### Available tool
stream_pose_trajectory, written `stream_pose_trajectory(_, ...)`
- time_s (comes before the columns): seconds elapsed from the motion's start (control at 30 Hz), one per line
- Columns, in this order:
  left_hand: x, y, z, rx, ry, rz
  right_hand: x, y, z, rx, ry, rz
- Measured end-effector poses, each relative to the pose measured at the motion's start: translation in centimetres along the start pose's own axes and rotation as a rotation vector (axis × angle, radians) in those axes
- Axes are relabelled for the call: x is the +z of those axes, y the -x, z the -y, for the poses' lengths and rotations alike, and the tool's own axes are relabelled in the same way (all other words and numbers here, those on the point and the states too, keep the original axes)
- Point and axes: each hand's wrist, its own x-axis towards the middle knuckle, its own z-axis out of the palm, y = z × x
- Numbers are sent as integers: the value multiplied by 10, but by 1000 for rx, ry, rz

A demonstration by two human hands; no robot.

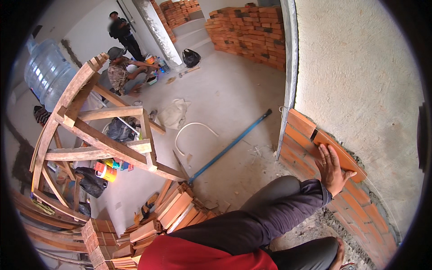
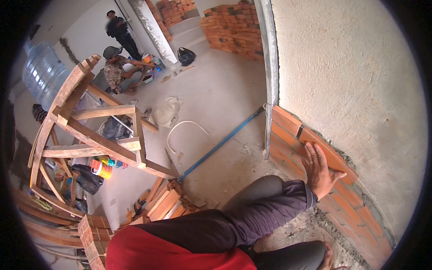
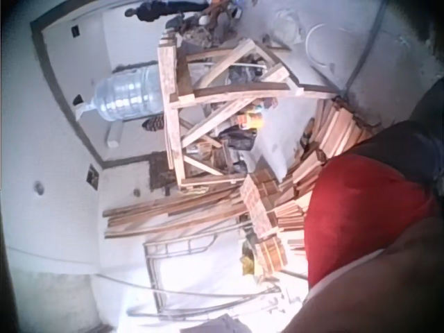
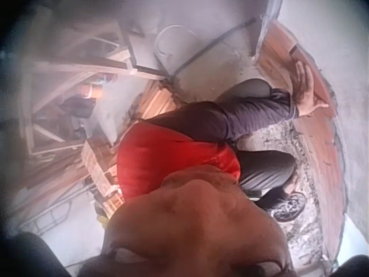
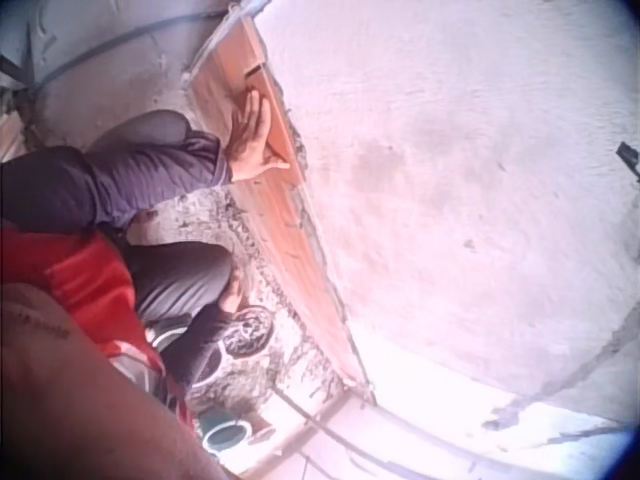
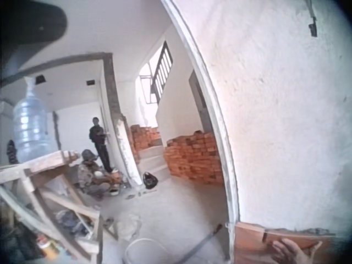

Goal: The person applies mortar to the back of a brick tile using a trowel and then presses the tile onto a wall to continue a pattern.

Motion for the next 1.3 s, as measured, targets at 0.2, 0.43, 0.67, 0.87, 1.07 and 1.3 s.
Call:
stream_pose_trajectory(0.2,-8,4,2,20,-25,-39,53,-1,15,144,-141,-193)
stream_pose_trajectory(0.43,3,7,-17,19,10,18,85,40,8,200,-300,-507)
stream_pose_trajectory(0.67,-32,-27,29,-57,-155,22,156,112,19,229,-530,-687)
stream_pose_trajectory(0.87,17,-9,7,-20,-205,90,215,186,-23,600,-547,-773)
stream_pose_trajectory(1.07,4,-17,14,3,-273,82,300,214,-48,793,-379,-839)
stream_pose_trajectory(1.3,5,-13,6,-22,-240,153,348,269,-84,1042,-36,-968)
